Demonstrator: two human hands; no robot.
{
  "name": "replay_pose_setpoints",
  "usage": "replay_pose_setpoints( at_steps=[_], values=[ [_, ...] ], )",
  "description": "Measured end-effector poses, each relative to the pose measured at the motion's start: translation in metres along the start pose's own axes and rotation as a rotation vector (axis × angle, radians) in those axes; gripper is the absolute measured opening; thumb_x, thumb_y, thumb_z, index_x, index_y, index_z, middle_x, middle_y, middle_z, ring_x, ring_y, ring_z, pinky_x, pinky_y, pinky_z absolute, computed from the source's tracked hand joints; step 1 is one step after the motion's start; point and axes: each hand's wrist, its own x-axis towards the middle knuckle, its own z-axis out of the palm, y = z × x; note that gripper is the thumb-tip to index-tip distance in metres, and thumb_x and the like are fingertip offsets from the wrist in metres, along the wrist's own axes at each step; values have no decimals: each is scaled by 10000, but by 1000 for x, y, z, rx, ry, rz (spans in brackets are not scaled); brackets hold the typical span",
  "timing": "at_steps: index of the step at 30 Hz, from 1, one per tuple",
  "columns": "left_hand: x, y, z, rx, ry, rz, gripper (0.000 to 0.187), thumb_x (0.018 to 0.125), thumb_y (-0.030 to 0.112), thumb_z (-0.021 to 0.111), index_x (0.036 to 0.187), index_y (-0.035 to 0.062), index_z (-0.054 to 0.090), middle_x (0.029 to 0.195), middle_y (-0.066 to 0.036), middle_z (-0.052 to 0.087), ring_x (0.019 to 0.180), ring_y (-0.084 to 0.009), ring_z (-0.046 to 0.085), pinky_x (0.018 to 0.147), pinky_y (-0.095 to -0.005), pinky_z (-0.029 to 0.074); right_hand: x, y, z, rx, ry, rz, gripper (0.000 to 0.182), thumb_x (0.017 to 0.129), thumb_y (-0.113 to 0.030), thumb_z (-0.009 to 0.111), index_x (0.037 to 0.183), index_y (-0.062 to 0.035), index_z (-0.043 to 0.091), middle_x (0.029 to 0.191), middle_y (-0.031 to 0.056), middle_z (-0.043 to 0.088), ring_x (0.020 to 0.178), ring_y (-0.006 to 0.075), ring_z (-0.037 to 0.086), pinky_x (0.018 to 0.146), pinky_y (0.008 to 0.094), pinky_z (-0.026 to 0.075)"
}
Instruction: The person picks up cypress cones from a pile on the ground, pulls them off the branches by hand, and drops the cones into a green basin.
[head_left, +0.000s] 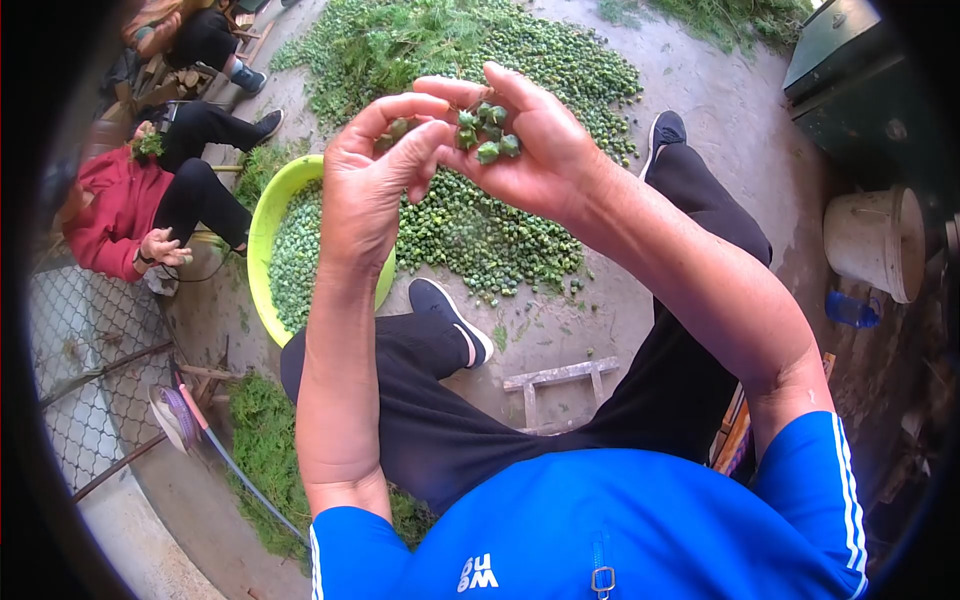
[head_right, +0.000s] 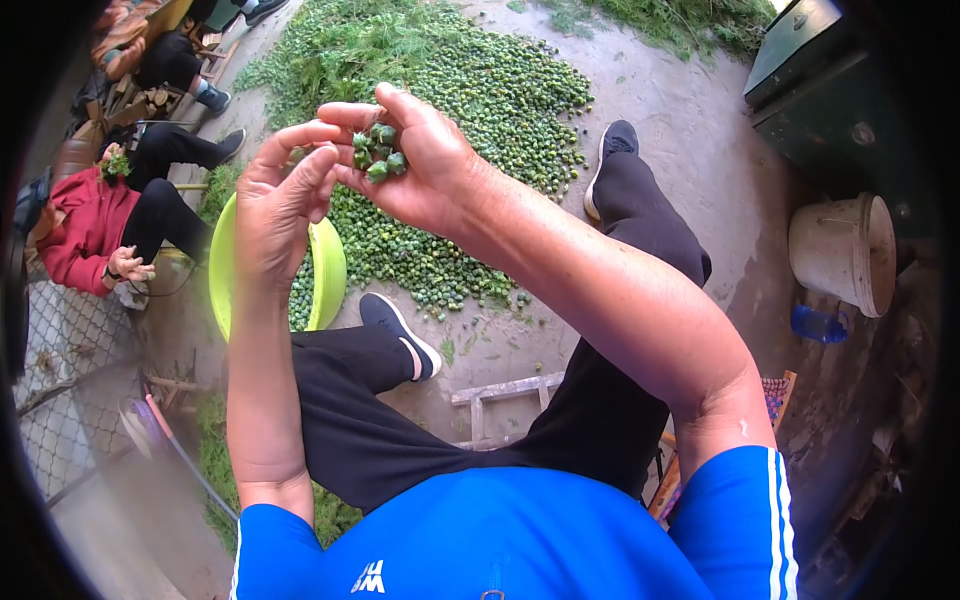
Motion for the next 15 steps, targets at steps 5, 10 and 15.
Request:
replay_pose_setpoints(
  at_steps=[5,10,15],
  values=[
    [-3,-9,15,294,53,116,218,823,19,713,1032,46,657,829,2,628,610,-14,530,482,-152,397,4,4,1,66,25,-59,486,1034,-327,276,1140,56,557,959,133,613,840,206,563,795,352,505],
    [-1,-16,11,496,66,153,210,821,5,701,1025,34,660,881,-4,632,649,-20,550,497,-162,434,7,11,-4,60,73,-74,466,1032,-313,290,1135,56,555,949,133,608,846,215,562,811,373,499],
    [-1,-12,4,217,18,55,191,852,16,663,1041,10,644,878,-23,639,655,-44,568,506,-180,461,0,7,-3,4,22,-19,466,1029,-317,305,1124,60,561,953,136,605,854,236,569,823,384,496]
  ],
)
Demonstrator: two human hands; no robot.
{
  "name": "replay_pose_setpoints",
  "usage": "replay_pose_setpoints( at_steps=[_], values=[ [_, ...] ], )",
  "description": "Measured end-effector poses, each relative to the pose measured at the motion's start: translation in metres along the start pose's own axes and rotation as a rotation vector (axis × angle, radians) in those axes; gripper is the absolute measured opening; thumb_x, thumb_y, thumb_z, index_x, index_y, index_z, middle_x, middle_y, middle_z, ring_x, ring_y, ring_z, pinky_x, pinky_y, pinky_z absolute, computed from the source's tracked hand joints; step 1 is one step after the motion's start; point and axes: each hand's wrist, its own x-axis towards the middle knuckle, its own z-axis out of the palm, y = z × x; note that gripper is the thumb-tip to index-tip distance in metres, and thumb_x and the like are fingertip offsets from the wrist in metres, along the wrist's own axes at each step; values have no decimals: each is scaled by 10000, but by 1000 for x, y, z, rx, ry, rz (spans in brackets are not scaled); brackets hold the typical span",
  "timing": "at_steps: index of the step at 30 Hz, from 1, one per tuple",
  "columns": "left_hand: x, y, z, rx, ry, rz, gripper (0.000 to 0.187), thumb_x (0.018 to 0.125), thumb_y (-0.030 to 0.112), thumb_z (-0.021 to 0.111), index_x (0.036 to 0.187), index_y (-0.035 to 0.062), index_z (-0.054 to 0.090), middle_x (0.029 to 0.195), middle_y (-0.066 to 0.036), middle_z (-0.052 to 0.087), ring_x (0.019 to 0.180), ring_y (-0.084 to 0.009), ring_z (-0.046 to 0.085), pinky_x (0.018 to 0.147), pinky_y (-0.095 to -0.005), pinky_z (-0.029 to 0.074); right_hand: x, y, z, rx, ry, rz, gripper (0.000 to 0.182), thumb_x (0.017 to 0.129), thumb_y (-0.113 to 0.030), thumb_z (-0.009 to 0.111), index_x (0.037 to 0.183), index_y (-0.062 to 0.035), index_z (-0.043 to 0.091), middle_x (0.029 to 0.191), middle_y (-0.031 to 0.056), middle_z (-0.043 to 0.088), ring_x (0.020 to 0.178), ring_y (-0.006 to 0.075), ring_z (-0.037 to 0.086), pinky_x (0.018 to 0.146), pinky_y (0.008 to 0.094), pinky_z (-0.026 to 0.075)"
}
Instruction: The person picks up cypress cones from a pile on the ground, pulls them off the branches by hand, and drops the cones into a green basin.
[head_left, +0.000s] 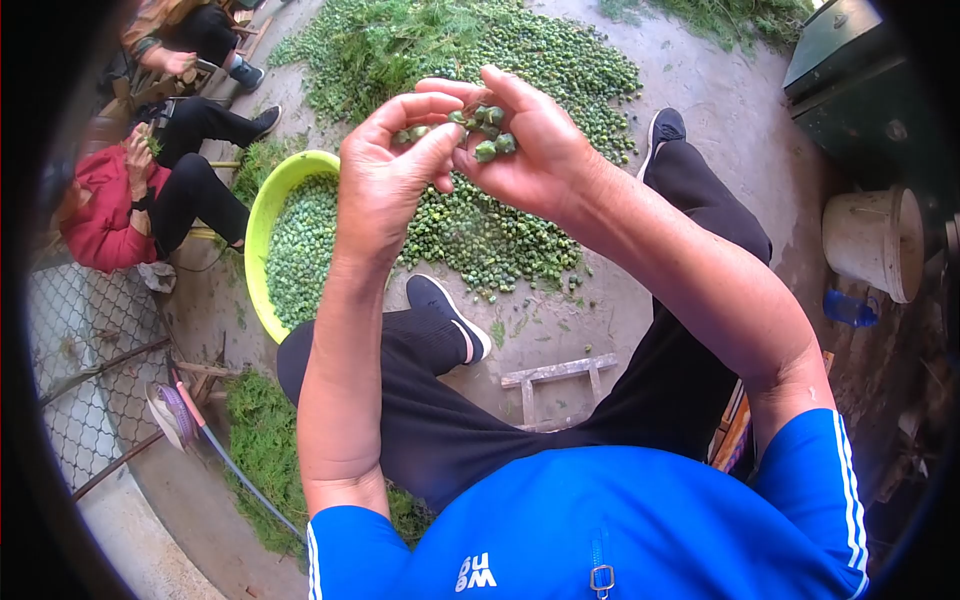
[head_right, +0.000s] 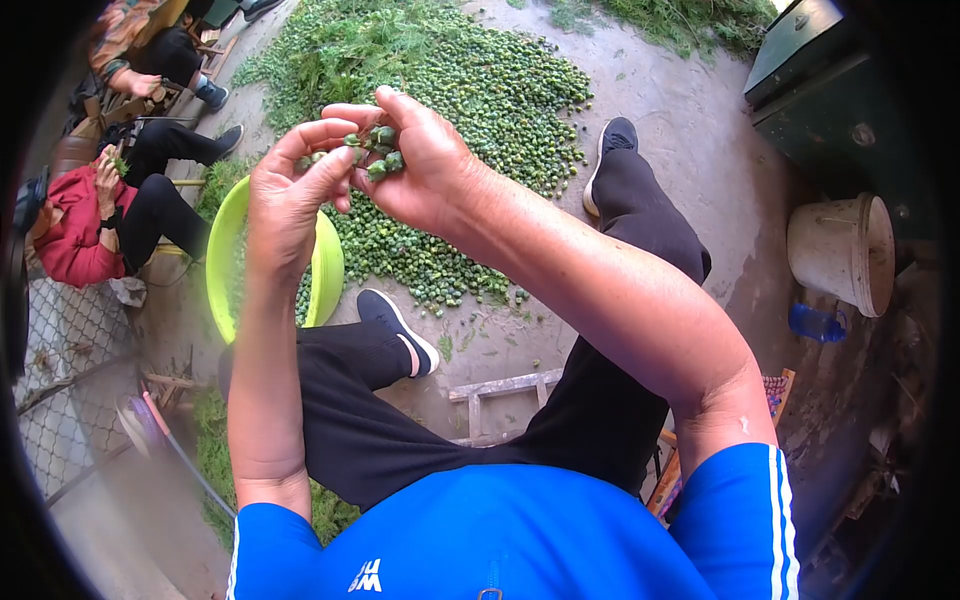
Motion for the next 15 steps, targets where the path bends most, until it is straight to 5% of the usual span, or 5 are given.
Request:
replay_pose_setpoints(
  at_steps=[6,9,15],
  values=[
    [4,7,-31,-613,-141,-250,300,907,53,557,1205,22,532,991,-93,614,787,-132,569,573,-200,464,1,-1,5,33,83,-38,512,1032,-336,266,1118,75,559,1105,226,595,1016,316,586,891,421,499],
    [0,9,-30,-747,-19,-337,279,919,57,539,1194,12,526,1010,-112,612,772,-157,567,590,-220,482,1,-4,6,37,23,-43,522,1032,-336,261,1149,96,530,1134,250,572,1040,342,573,949,450,483],
    [-5,7,-58,-945,-144,-217,212,962,121,531,1143,15,563,1022,-137,624,884,-211,638,612,-243,546,0,-5,7,-9,-12,-51,565,1041,-324,215,1316,137,392,1356,307,423,1304,399,407,1121,469,354]
  ],
)
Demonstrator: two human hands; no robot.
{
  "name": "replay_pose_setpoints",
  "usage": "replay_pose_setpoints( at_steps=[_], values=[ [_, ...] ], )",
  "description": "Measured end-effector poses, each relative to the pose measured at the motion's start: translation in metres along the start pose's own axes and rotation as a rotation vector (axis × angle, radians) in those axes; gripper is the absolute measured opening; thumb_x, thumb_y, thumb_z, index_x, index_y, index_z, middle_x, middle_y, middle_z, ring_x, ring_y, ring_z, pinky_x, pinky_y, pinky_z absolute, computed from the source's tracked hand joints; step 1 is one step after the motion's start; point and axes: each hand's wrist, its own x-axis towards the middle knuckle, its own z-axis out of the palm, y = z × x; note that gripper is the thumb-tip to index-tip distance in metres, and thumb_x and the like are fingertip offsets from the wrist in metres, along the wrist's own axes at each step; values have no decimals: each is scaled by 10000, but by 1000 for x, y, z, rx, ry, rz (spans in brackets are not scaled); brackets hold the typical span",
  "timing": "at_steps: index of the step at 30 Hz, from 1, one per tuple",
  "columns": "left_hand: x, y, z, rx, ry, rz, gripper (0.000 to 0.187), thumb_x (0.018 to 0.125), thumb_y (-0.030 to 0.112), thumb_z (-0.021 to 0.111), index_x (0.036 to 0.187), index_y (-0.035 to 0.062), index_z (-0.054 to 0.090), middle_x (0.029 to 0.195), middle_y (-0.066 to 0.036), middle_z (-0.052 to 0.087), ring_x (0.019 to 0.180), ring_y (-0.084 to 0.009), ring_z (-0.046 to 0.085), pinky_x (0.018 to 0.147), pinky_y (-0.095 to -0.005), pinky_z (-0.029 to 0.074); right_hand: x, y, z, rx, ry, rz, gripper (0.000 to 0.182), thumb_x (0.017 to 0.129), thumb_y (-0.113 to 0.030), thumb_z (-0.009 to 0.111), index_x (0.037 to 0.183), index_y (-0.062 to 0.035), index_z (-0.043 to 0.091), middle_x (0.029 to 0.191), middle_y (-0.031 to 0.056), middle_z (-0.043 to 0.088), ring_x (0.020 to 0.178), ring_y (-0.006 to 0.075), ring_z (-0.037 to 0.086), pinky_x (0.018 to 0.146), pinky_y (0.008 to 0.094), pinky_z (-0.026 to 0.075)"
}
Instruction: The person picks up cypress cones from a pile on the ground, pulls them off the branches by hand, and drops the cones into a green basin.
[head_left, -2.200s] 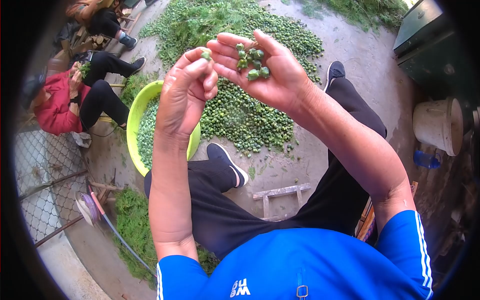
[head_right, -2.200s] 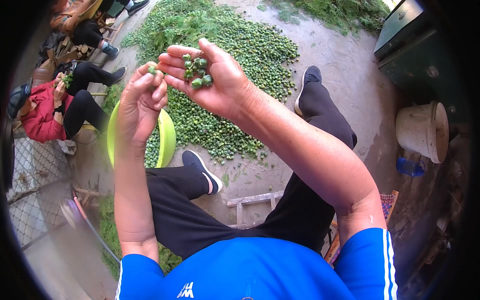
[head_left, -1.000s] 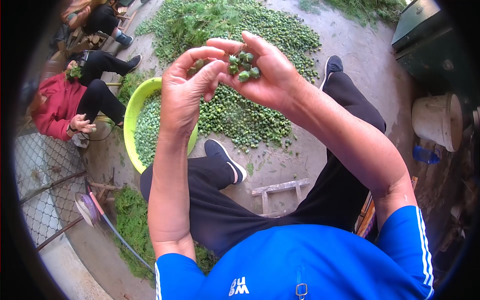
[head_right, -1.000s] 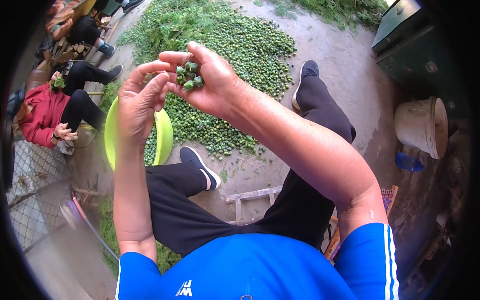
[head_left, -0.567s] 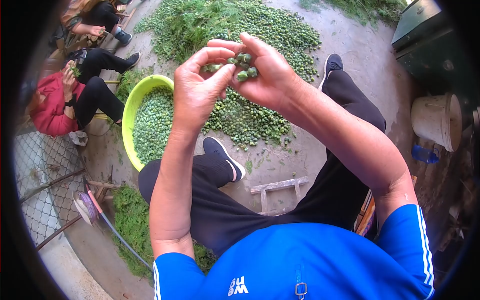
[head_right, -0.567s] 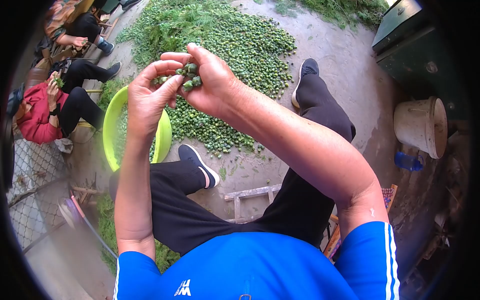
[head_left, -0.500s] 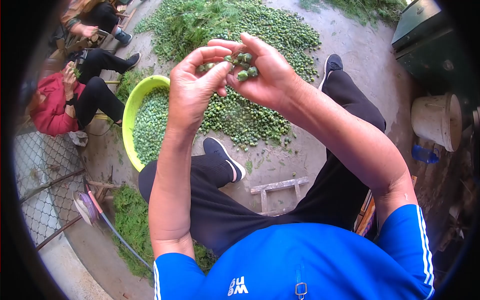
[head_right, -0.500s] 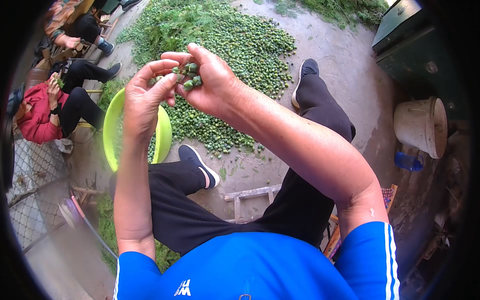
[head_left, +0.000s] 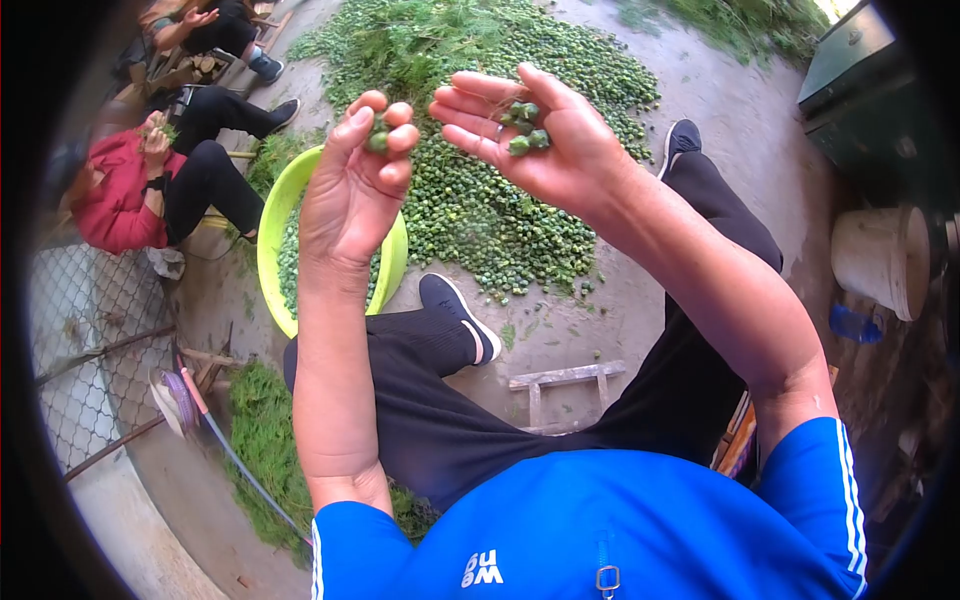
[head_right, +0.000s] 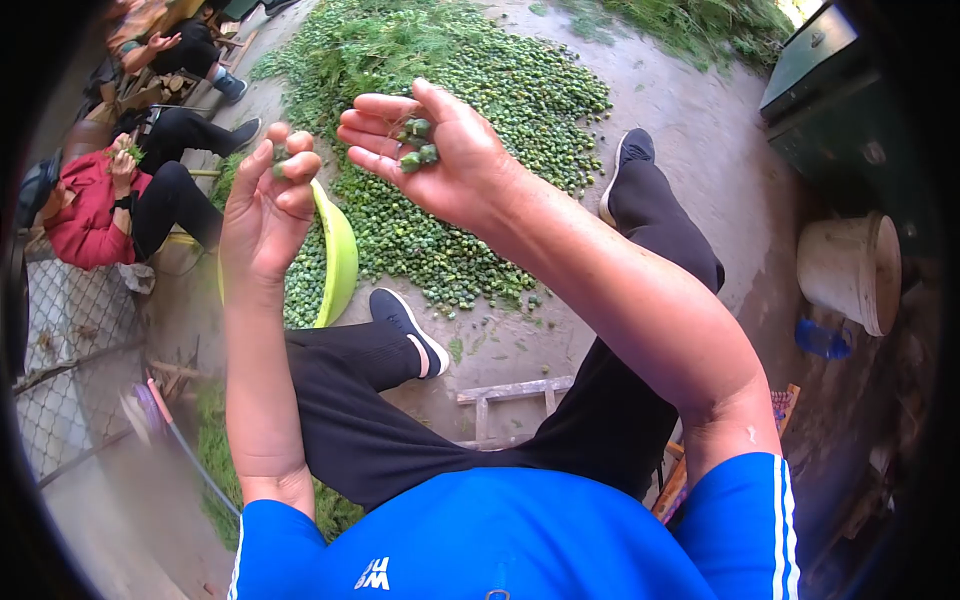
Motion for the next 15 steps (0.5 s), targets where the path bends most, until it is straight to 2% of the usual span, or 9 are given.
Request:
replay_pose_setpoints(
  at_steps=[2,3,6,7,8,10,11,14,15],
  values=[
    [-7,12,-7,9,8,47,200,966,122,536,1134,19,572,1029,-136,601,870,-185,593,615,-237,534,1,1,-1,-10,-5,1,566,1041,-324,216,1323,137,385,1371,307,410,1313,397,395,1131,474,333],
    [-11,14,-2,45,107,74,243,993,167,499,1163,5,557,1024,-132,587,841,-167,557,597,-224,501,1,1,0,0,-6,13,553,1041,-319,241,1322,132,395,1371,300,411,1307,387,407,1117,465,358],
    [-19,21,-17,58,80,13,326,1023,242,430,1198,-13,533,1026,-135,595,818,-164,555,585,-230,469,0,5,2,-79,52,48,515,1037,-292,284,1306,124,424,1355,287,438,1275,367,456,1080,443,414],
    [-20,20,-20,84,83,3,393,1041,285,359,1228,-26,510,1010,-139,609,797,-164,559,592,-240,453,1,5,-2,-162,63,67,426,1011,-253,418,1251,88,502,1231,231,561,1094,262,601,859,335,556],
    [-22,19,-23,80,86,7,393,1041,285,359,1228,-26,510,1010,-139,609,797,-164,559,592,-240,453,2,7,-6,-166,64,73,426,1011,-253,418,1251,88,502,1231,231,561,1094,262,601,859,335,556],
    [-24,15,-17,210,117,-19,387,1043,275,348,1228,-23,510,982,-137,625,765,-162,561,601,-246,448,3,10,-6,-395,96,145,329,956,-211,555,1167,40,578,1045,140,647,820,129,624,585,217,498],
    [-25,12,-12,285,175,4,379,1040,268,357,1228,-25,508,990,-144,636,736,-152,558,583,-230,439,3,15,-5,-388,132,161,271,903,-178,644,1098,8,613,904,62,642,658,58,531,480,179,351],
    [-24,4,-6,415,237,26,368,1021,244,423,1251,-39,476,1034,-159,608,696,-119,479,536,-202,394,7,16,-13,-501,64,174,187,881,-167,657,1011,-34,643,831,33,635,641,65,560,512,201,378],
    [-23,4,-8,404,205,28,341,1021,248,419,1197,-22,530,998,-153,654,693,-118,537,527,-196,400,6,17,-12,-518,64,175,178,866,-170,684,989,-46,649,825,28,631,630,62,561,517,200,388]
  ],
)
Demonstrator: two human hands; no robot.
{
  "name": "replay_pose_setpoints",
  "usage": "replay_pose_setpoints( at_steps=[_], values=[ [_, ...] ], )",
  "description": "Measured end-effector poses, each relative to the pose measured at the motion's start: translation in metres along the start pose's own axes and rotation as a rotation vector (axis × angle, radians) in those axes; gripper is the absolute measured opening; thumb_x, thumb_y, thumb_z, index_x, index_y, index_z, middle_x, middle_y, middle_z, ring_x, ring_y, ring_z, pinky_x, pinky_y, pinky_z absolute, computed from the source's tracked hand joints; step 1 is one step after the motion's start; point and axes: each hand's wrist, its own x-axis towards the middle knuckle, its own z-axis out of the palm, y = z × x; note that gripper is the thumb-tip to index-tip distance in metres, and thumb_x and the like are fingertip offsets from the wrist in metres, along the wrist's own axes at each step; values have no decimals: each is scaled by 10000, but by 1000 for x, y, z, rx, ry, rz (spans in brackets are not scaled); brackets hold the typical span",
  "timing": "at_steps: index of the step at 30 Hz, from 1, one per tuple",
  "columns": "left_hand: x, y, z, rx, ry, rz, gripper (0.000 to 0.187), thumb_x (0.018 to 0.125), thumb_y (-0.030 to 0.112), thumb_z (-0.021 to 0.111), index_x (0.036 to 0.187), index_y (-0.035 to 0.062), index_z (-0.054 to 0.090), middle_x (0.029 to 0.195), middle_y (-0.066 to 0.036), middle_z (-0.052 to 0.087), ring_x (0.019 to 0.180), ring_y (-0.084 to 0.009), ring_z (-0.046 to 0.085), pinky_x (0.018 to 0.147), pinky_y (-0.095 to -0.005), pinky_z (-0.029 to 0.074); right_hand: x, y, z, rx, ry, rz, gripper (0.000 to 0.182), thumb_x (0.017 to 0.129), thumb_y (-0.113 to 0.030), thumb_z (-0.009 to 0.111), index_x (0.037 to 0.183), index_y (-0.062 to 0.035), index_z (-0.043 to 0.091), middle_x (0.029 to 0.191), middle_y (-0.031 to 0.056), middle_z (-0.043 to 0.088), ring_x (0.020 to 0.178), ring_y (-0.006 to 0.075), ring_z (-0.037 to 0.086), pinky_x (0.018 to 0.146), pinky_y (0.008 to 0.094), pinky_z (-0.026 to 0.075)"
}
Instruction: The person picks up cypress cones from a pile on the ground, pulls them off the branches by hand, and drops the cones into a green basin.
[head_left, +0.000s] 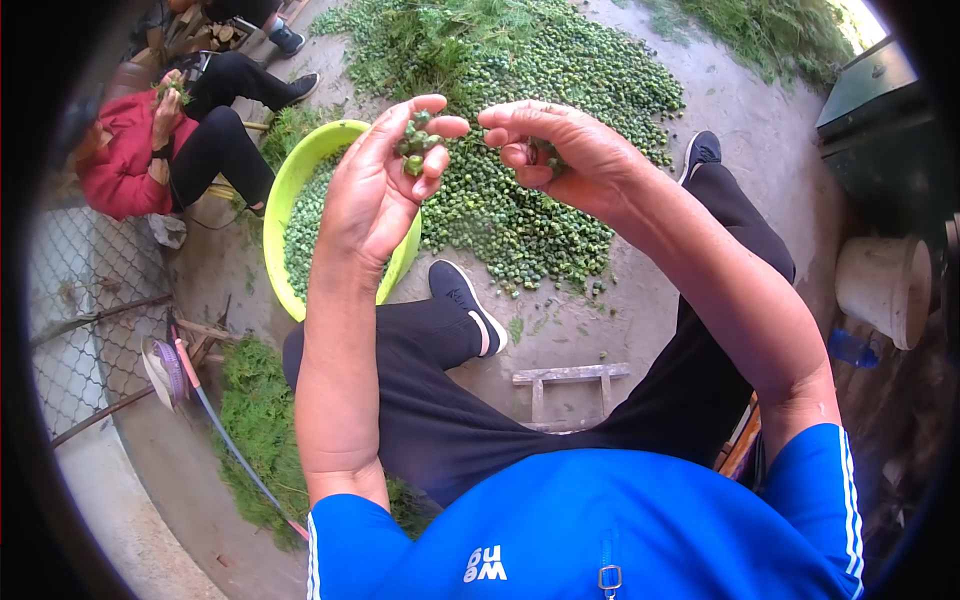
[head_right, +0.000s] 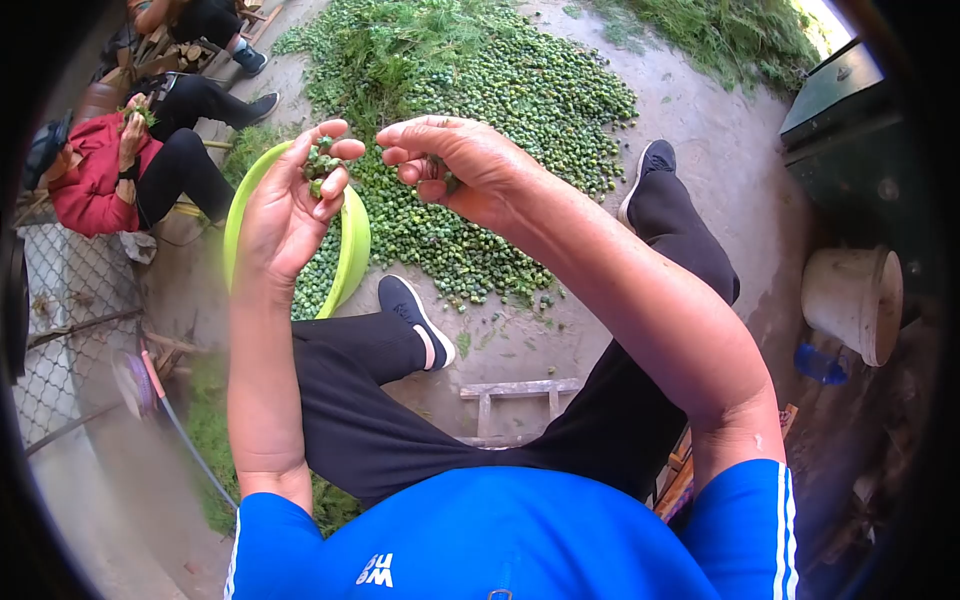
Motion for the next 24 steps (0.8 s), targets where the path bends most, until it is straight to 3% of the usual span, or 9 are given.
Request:
replay_pose_setpoints(
  at_steps=[4,9,10,13,15,17,19,22,24],
  values=[
    [-1,-2,6,13,22,-5,303,1009,234,459,1169,-5,553,953,-141,660,646,-112,521,497,-189,382,2,2,5,-38,49,-2,187,892,-198,660,994,-42,644,823,26,629,652,62,569,522,197,393],
    [-2,7,0,178,30,48,201,975,210,538,1049,39,612,850,-61,650,576,-73,510,440,-163,357,1,-4,2,199,68,30,417,1011,-327,427,1121,38,595,938,104,657,732,123,606,538,215,439],
    [-4,13,-4,312,73,141,177,965,202,558,1013,47,628,806,-21,638,560,-48,505,435,-153,352,2,-5,-2,192,41,17,491,1032,-349,338,1174,64,562,992,144,653,824,169,640,624,250,524],
    [-17,44,-36,818,261,293,165,958,192,565,1044,73,641,810,2,642,573,-13,505,467,-140,335,1,-8,-3,327,-4,6,500,1036,-342,321,1223,73,528,1032,173,637,906,206,645,713,299,569],
    [-23,58,-79,1374,455,294,332,923,241,610,1183,34,602,982,-65,669,809,-138,633,722,-253,502,1,-8,1,339,-2,-22,540,1041,-361,277,1282,80,474,1133,219,592,1021,266,621,824,370,571],
    [-26,57,-109,2087,569,668,383,913,255,621,1217,26,585,1059,-83,658,911,-177,642,846,-292,497,-3,-9,10,423,-3,-68,613,1034,-418,209,1244,93,473,1193,255,538,1134,348,562,944,464,517],
    [-21,53,-79,1977,583,709,330,910,216,632,1179,25,615,1063,-77,650,915,-153,641,835,-289,507,-2,-10,12,456,-10,-81,651,1028,-451,199,1265,102,450,1241,268,497,1205,379,506,1011,500,465],
    [-13,26,-20,1084,308,577,191,905,30,614,1088,-8,652,1006,-60,645,893,-116,631,753,-234,520,3,-6,11,533,-92,-96,687,1017,-503,201,1231,90,475,1213,246,516,1188,365,520,1000,489,475],
    [-11,5,17,939,156,516,150,900,16,616,1042,-9,658,959,-47,639,827,-97,620,722,-217,513,6,-3,11,549,-87,-91,688,1013,-514,205,1219,81,484,1201,239,520,1177,356,525,992,484,482]
  ],
)
